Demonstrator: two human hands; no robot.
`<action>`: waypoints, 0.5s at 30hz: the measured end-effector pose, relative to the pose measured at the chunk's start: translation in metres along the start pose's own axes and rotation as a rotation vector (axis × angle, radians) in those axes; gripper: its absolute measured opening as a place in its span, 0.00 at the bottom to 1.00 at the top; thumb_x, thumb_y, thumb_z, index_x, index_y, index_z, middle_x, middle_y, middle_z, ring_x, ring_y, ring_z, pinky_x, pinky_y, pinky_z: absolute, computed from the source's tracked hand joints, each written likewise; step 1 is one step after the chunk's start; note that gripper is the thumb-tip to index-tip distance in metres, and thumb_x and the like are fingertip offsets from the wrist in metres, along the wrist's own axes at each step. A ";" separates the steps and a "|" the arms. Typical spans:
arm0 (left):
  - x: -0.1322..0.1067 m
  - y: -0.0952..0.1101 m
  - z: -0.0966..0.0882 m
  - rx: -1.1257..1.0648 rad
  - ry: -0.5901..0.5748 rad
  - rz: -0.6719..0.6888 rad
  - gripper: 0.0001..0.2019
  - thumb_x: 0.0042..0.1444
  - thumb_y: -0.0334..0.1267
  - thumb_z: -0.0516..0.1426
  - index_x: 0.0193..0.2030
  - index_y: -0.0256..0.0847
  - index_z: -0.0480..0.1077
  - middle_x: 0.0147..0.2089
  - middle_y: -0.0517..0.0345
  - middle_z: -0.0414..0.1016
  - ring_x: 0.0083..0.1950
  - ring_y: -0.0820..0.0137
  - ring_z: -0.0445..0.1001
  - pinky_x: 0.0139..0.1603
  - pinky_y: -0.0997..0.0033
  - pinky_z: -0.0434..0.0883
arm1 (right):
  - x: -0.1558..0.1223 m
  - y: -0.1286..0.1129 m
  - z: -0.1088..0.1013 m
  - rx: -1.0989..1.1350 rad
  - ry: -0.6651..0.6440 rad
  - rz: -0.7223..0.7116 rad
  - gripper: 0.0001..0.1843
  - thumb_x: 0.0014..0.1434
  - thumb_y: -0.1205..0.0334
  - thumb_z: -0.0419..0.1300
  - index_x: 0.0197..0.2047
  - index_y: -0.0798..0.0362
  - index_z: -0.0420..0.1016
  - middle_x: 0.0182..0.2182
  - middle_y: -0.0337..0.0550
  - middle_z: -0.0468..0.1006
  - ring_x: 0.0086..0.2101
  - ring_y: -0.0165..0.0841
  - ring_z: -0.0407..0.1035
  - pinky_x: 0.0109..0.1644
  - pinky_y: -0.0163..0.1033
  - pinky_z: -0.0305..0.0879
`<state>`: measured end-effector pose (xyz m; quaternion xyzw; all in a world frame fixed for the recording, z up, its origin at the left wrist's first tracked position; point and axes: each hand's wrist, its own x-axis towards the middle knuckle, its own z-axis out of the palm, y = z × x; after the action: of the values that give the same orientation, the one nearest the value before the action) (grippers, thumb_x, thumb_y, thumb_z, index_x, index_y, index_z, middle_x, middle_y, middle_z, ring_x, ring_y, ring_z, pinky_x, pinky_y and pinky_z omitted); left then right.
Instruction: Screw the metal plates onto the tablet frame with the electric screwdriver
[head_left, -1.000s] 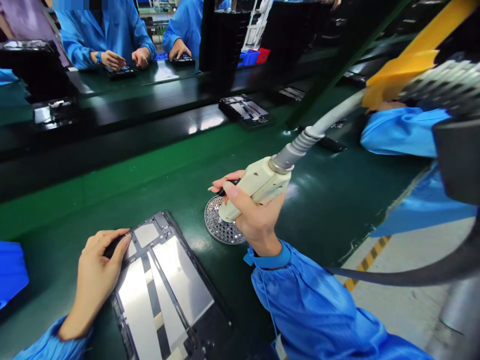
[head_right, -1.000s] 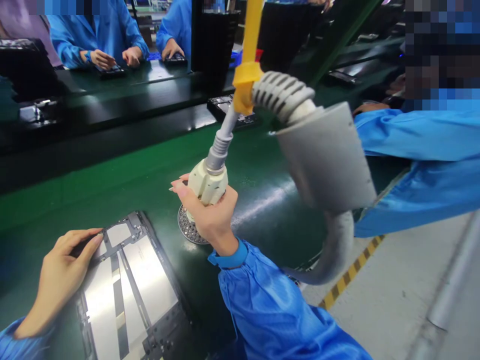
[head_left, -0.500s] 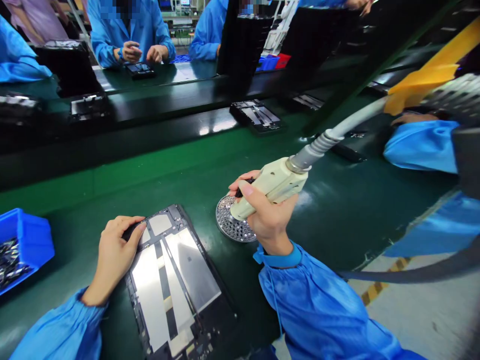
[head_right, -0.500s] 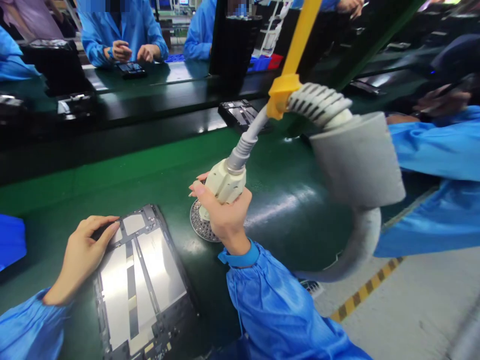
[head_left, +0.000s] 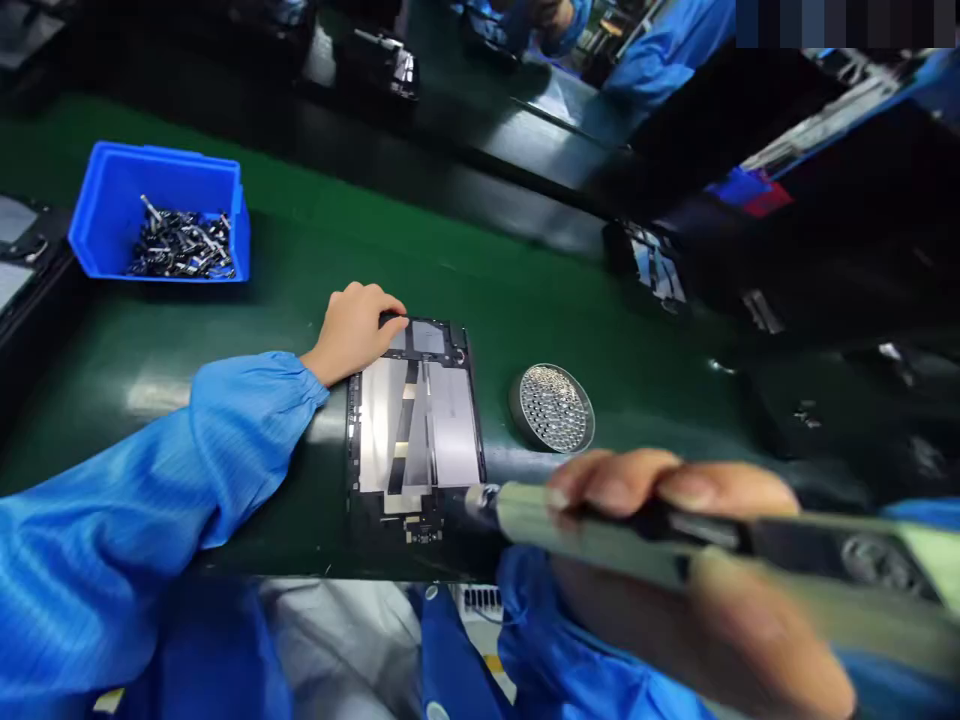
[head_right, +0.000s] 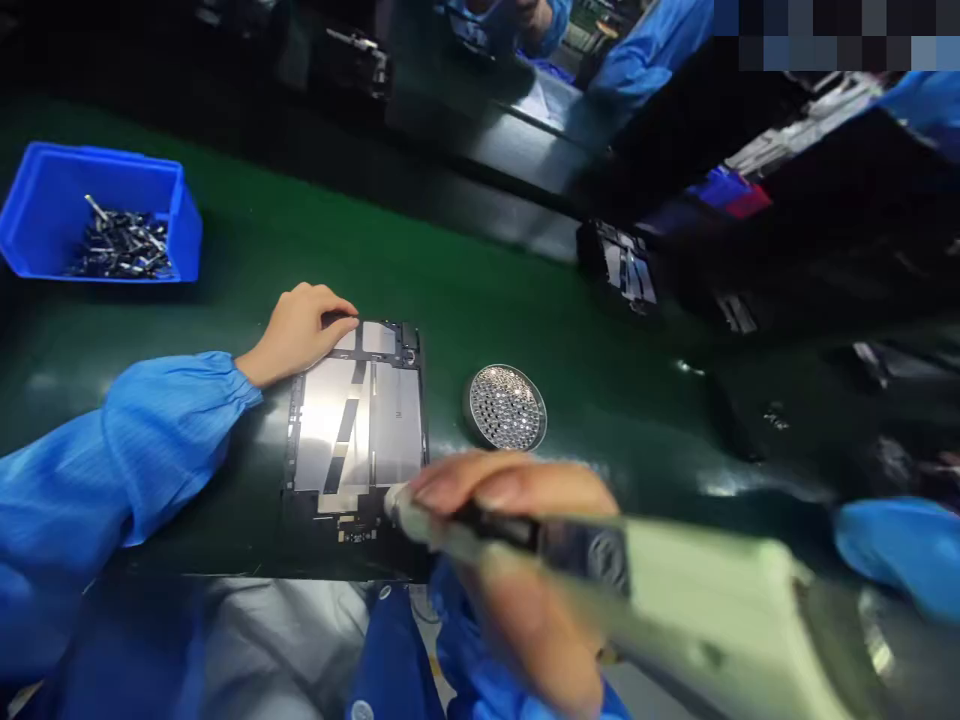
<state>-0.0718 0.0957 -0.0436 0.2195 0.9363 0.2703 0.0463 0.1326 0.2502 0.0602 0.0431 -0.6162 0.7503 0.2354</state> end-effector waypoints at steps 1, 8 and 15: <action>0.000 0.001 0.001 -0.006 0.000 -0.004 0.11 0.67 0.39 0.60 0.51 0.42 0.81 0.51 0.53 0.78 0.57 0.55 0.70 0.56 0.54 0.62 | -0.011 0.000 0.005 0.041 -0.068 0.004 0.08 0.65 0.59 0.66 0.47 0.50 0.78 0.35 0.40 0.78 0.37 0.31 0.75 0.45 0.36 0.77; -0.001 0.007 0.005 -0.035 -0.016 0.014 0.12 0.69 0.39 0.59 0.52 0.40 0.81 0.52 0.51 0.78 0.60 0.53 0.69 0.59 0.51 0.62 | -0.030 0.015 0.004 0.026 -0.271 0.020 0.12 0.68 0.62 0.60 0.54 0.53 0.75 0.39 0.43 0.77 0.41 0.32 0.74 0.49 0.40 0.76; -0.001 0.010 0.005 -0.039 -0.045 0.030 0.13 0.69 0.39 0.57 0.52 0.39 0.81 0.52 0.50 0.77 0.60 0.52 0.68 0.57 0.51 0.62 | -0.029 0.018 0.000 -0.027 -0.272 0.050 0.11 0.66 0.62 0.61 0.51 0.51 0.76 0.36 0.44 0.76 0.37 0.34 0.72 0.41 0.41 0.75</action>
<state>-0.0660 0.1055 -0.0422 0.2387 0.9261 0.2844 0.0676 0.1506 0.2389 0.0333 0.1256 -0.6535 0.7348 0.1314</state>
